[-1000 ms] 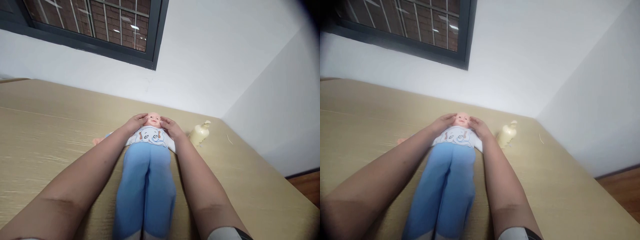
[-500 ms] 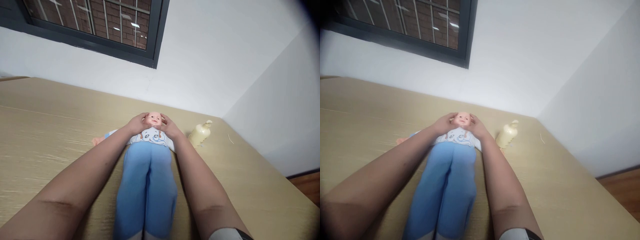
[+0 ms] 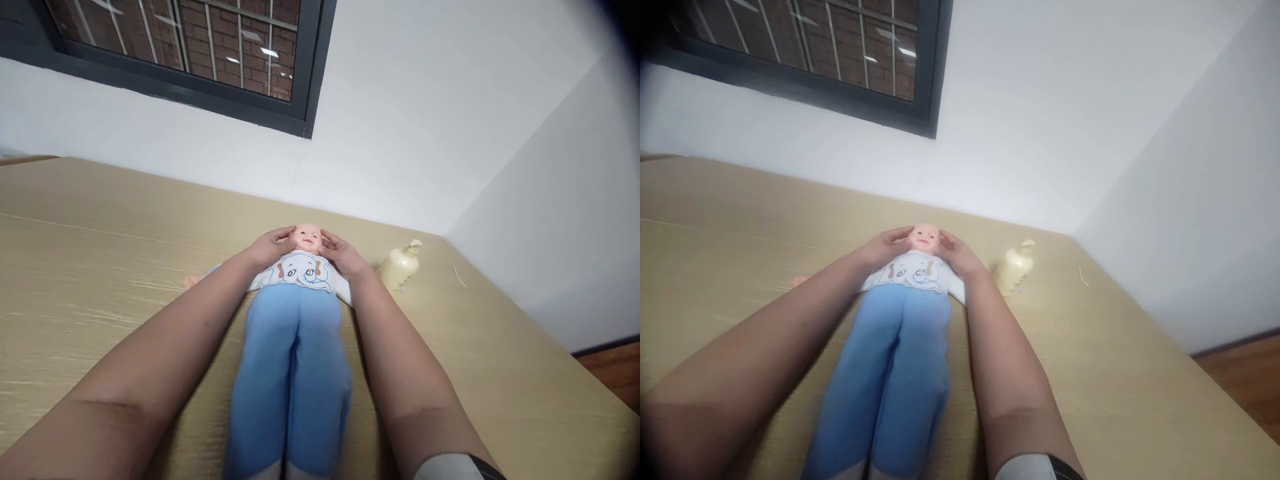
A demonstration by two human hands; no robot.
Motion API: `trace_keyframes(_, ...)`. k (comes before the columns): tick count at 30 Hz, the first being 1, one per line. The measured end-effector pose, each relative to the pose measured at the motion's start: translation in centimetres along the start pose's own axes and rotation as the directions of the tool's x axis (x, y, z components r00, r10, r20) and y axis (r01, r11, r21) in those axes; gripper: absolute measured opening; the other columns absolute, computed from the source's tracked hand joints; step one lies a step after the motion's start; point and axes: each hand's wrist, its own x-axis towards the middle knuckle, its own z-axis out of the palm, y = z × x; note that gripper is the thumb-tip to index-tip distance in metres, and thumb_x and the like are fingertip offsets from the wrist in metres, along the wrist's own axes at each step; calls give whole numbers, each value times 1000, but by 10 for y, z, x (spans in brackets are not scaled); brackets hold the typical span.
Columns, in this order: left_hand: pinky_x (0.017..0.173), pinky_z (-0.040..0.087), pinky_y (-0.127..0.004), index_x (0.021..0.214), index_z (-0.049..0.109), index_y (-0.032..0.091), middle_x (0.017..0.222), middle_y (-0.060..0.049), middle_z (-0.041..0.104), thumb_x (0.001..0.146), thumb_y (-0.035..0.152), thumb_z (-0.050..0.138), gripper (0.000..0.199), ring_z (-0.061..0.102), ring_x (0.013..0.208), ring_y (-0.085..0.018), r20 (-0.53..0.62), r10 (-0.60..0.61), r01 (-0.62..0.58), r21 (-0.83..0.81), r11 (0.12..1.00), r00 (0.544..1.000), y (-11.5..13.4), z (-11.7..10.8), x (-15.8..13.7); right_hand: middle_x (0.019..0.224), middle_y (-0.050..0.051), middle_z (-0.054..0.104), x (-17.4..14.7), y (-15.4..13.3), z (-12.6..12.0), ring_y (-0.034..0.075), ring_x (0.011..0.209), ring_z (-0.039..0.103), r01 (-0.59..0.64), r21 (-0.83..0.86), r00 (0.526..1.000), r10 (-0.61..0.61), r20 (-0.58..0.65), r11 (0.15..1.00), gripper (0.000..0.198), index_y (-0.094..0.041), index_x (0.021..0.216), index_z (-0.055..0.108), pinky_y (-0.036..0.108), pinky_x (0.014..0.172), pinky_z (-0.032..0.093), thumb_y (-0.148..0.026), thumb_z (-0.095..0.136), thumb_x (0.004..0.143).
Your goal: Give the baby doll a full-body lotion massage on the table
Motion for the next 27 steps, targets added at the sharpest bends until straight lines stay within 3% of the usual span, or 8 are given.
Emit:
trace_keyframes(5,98,49,-44,127,63,16,132,-16,62,74,54,74,67,62,117,-31,31,42,-36,-160,986,999,-5,1,7,139,8,58,-4,-2,2,28,123,59,-16,8,1000,16,-4,1000,69,-27,136,52,49,105,48,-49,76,75)
trace_keyframes(10,98,49,-41,132,60,21,138,-13,59,70,55,77,73,60,120,-32,-79,69,-56,151,987,995,-4,1,8,139,10,58,-1,0,9,30,120,61,-43,-36,997,41,-67,998,80,-26,144,41,48,101,51,-50,75,76)
trace_keyframes(13,93,53,-41,141,51,24,142,-13,55,65,54,80,87,64,112,-33,-83,61,-35,281,959,995,-5,-1,8,148,9,48,3,2,12,31,129,54,-43,-189,992,20,-124,981,96,-27,148,35,46,104,49,-46,83,68)
trace_keyframes(16,88,55,-42,145,46,22,137,-14,58,67,52,79,90,68,104,-33,-45,67,-51,293,955,997,-7,-2,9,153,9,40,5,4,13,31,133,49,-48,-293,990,8,-138,955,106,-27,151,31,44,106,48,-44,86,63)
trace_keyframes(21,81,57,-41,145,44,21,126,-15,65,68,50,79,90,70,98,-32,1,82,-79,283,956,997,-8,-3,10,153,11,41,5,4,15,30,132,50,-1,-257,995,-24,-92,966,105,-24,151,30,41,103,50,-43,86,64)
trace_keyframes(27,81,57,-41,146,43,23,129,-16,64,67,48,80,91,68,103,-33,-17,37,-32,231,973,999,-6,-3,7,154,7,41,1,-2,10,30,138,43,-20,-270,996,-5,-92,963,99,-28,149,37,45,111,41,-44,86,65)
